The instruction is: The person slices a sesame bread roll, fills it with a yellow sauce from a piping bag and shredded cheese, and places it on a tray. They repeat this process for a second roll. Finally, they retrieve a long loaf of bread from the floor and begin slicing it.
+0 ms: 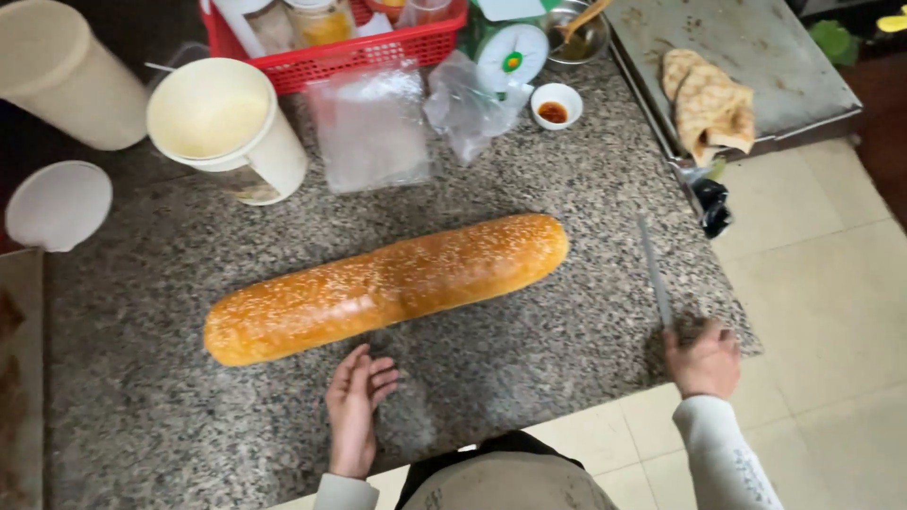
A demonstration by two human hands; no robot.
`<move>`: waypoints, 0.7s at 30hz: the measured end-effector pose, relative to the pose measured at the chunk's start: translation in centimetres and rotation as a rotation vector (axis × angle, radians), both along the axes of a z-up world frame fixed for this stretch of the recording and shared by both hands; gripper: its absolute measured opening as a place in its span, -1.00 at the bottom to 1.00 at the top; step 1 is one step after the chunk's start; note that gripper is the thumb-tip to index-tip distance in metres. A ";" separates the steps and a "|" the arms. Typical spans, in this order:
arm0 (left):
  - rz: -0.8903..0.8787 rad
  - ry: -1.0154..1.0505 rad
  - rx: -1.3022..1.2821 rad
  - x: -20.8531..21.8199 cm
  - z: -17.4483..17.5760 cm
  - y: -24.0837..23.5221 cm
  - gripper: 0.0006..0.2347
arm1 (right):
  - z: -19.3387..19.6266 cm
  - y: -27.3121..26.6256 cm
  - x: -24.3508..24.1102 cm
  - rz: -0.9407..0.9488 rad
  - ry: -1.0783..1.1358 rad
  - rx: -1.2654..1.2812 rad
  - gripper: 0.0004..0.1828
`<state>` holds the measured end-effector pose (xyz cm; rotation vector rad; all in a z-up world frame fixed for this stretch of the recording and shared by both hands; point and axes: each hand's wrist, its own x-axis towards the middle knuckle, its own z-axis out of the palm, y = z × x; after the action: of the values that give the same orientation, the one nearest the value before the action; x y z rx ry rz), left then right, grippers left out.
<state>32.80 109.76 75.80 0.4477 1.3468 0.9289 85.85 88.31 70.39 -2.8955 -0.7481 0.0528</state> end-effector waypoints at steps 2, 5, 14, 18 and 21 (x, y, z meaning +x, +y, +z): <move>-0.055 0.022 0.039 2.4 1.3 -1.1 -0.65 | -1.1 -1.5 -0.1 -0.010 0.023 -0.082 -0.15; -0.192 0.109 0.063 5.0 2.7 -2.2 -0.64 | -1.8 -1.9 -0.2 -0.028 0.189 -0.068 -0.48; -0.364 0.186 0.417 8.4 0.9 -5.1 -0.76 | 2.4 5.8 -13.8 0.297 0.533 0.667 -0.70; -0.469 0.294 0.473 6.9 7.2 -4.7 -0.47 | 10.6 12.8 -28.2 0.667 0.719 0.686 -0.67; -0.386 0.374 0.478 2.9 8.0 -3.8 -0.53 | 12.6 16.3 -37.2 0.884 0.866 0.709 -0.66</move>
<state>35.65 106.00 83.76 1.2536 1.2942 0.8611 48.67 104.63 82.98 -1.4691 -1.3661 0.8507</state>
